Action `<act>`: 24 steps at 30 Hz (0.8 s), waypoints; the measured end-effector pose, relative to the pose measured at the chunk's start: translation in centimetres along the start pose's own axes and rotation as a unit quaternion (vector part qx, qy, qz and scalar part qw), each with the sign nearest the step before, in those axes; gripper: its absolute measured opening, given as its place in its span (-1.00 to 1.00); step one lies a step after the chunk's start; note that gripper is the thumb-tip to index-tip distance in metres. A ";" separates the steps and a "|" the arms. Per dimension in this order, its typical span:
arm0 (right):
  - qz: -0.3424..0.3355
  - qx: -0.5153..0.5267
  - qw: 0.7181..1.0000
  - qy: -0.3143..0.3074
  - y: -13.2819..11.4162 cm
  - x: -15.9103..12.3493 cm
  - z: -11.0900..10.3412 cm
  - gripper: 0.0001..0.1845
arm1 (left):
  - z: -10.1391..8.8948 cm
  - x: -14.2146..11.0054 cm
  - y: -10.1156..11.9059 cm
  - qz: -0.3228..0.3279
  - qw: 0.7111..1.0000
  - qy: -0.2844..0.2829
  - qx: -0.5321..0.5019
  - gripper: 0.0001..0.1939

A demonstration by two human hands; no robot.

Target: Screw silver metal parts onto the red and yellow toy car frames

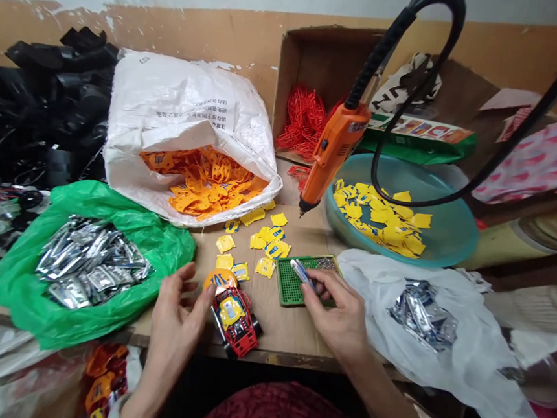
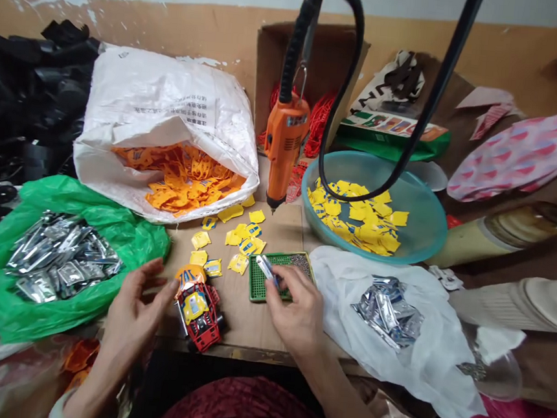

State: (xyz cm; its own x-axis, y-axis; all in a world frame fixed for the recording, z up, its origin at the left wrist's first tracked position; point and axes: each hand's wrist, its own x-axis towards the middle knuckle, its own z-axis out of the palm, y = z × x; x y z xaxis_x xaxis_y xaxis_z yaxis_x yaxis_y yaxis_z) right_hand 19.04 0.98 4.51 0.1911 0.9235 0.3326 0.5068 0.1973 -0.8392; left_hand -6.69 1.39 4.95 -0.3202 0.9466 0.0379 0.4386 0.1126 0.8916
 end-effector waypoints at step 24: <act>0.457 0.516 0.704 -0.173 -3.1 -2.5 5.2 -0.60 | -0.3 -2.9 0.2 -0.240 0.914 -0.168 -0.282 -0.48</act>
State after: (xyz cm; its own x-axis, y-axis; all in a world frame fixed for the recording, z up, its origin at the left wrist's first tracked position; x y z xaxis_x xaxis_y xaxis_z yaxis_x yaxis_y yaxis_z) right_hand 12.64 -0.21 4.08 -0.2652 0.8089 -0.5248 -0.6087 -0.5625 -0.5595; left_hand -5.87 -1.42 5.16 -0.0450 0.8790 -0.4747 -0.2179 0.4551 0.8633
